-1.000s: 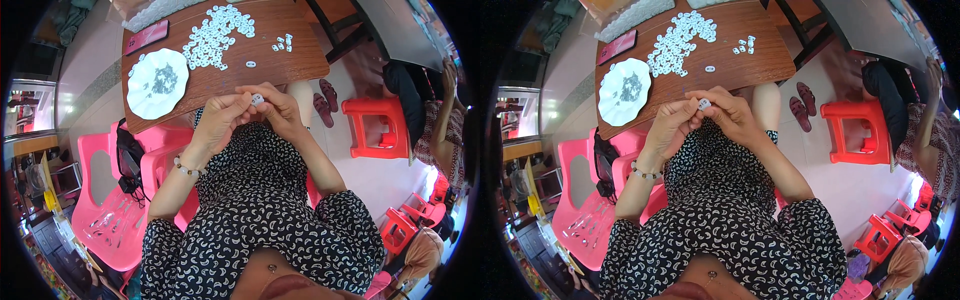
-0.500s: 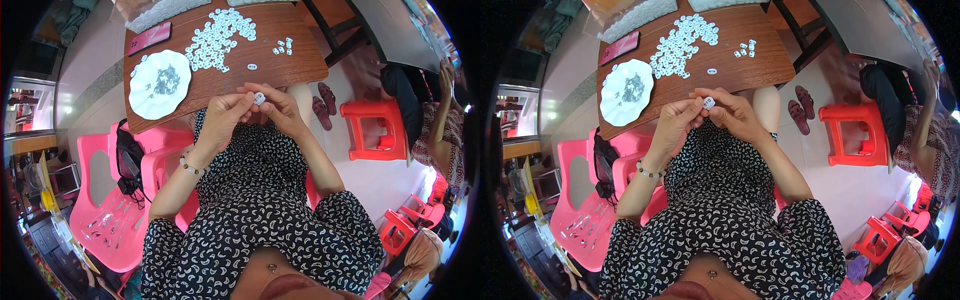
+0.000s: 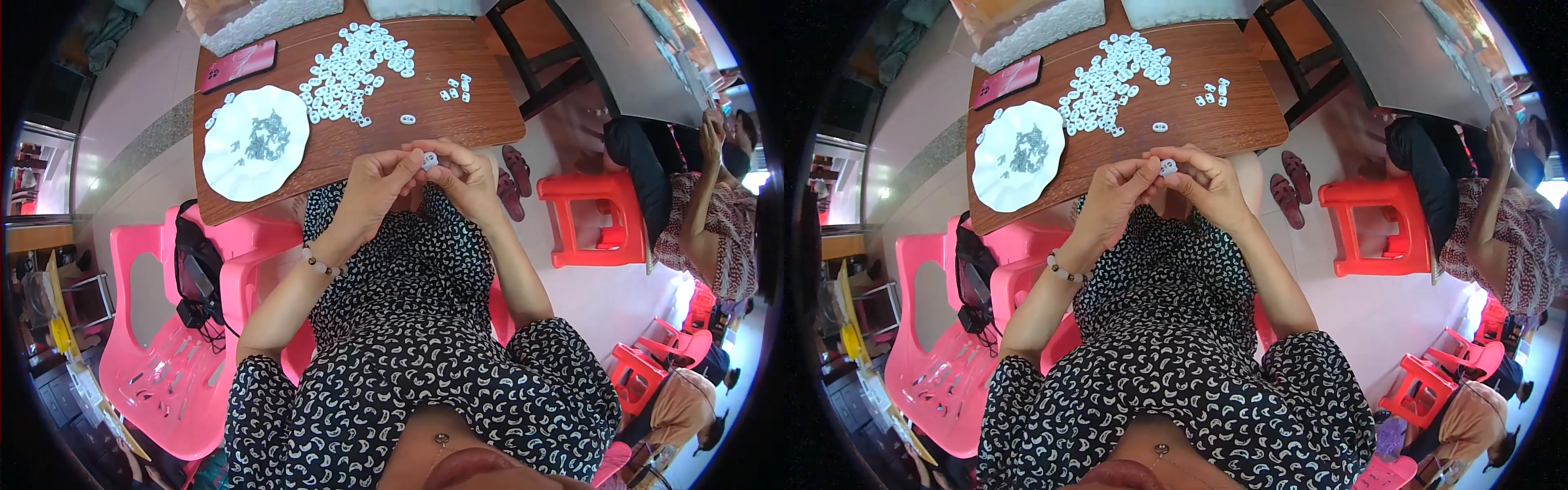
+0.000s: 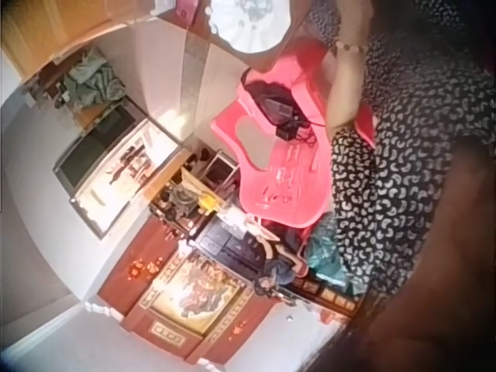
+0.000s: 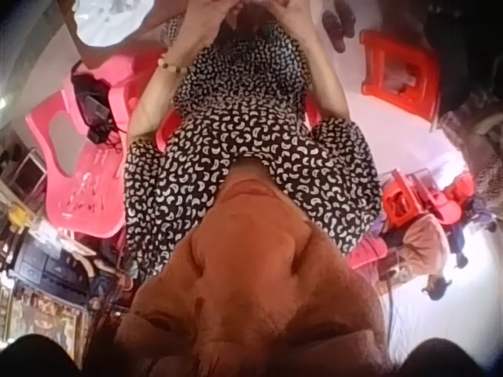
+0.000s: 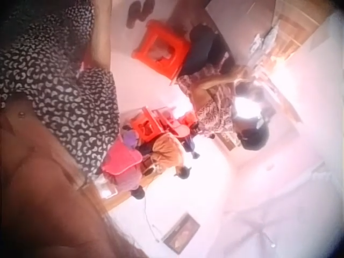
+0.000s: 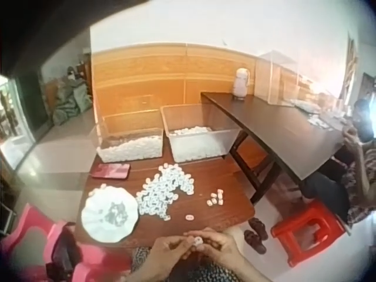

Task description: Assembling small plastic and metal components at a workbench.

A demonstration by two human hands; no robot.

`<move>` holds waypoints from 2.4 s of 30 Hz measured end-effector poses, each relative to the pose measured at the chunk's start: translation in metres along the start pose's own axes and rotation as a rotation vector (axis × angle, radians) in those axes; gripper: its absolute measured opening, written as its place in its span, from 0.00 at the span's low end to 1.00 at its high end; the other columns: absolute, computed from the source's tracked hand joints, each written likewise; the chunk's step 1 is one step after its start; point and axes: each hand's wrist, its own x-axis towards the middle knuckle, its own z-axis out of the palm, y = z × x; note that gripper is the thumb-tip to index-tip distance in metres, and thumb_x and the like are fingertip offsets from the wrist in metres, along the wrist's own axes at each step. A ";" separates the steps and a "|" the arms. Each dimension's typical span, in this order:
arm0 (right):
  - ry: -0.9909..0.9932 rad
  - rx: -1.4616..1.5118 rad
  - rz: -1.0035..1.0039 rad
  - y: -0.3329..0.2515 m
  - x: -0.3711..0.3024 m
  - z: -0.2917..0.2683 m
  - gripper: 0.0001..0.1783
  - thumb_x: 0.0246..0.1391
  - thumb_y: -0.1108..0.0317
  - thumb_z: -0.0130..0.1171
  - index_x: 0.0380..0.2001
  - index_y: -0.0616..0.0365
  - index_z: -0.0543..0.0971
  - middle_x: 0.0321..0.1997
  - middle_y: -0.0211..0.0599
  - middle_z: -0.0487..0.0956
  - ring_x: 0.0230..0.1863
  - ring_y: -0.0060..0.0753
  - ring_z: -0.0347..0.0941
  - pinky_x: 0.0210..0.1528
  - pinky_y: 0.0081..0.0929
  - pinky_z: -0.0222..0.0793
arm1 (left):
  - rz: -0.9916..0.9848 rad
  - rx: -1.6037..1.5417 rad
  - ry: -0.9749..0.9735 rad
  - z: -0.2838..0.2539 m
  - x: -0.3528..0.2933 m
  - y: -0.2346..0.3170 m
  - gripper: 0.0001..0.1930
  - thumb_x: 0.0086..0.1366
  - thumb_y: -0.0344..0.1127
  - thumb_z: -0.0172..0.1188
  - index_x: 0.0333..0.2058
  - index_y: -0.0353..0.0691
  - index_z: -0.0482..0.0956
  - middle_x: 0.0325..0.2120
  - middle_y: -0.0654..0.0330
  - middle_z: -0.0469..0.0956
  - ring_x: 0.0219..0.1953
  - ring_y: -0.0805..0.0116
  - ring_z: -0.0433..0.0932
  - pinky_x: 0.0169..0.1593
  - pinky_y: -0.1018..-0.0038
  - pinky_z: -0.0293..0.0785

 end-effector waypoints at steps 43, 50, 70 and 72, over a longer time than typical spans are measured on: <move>0.527 -1.221 -0.227 -0.060 0.308 -0.107 0.18 0.47 0.62 0.62 0.39 0.62 0.81 0.37 0.50 0.81 0.41 0.45 0.79 0.46 0.32 0.72 | -0.106 -0.192 0.033 -0.062 0.020 -0.005 0.16 0.66 0.44 0.56 0.32 0.35 0.80 0.22 0.69 0.75 0.22 0.83 0.70 0.27 0.85 0.66; 0.431 -1.054 -0.357 -0.049 0.292 -0.109 0.17 0.52 0.64 0.58 0.42 0.64 0.80 0.40 0.50 0.81 0.43 0.39 0.79 0.47 0.29 0.72 | -0.092 -0.160 0.023 -0.065 0.020 -0.007 0.18 0.66 0.46 0.56 0.32 0.34 0.81 0.21 0.68 0.75 0.22 0.82 0.70 0.26 0.86 0.66; 0.292 -1.044 -0.084 -0.005 0.086 -0.077 0.09 0.54 0.67 0.57 0.32 0.61 0.80 0.28 0.38 0.80 0.32 0.31 0.75 0.36 0.26 0.69 | -0.114 -0.127 0.069 -0.060 0.019 -0.007 0.16 0.65 0.44 0.57 0.32 0.35 0.81 0.21 0.69 0.75 0.22 0.84 0.70 0.26 0.86 0.65; 0.250 -1.087 -0.065 -0.006 0.082 -0.070 0.08 0.52 0.66 0.57 0.30 0.58 0.80 0.27 0.41 0.79 0.33 0.41 0.75 0.37 0.33 0.69 | -0.103 -0.126 0.078 -0.060 0.019 -0.007 0.16 0.65 0.43 0.57 0.31 0.35 0.81 0.21 0.68 0.75 0.22 0.84 0.70 0.26 0.86 0.65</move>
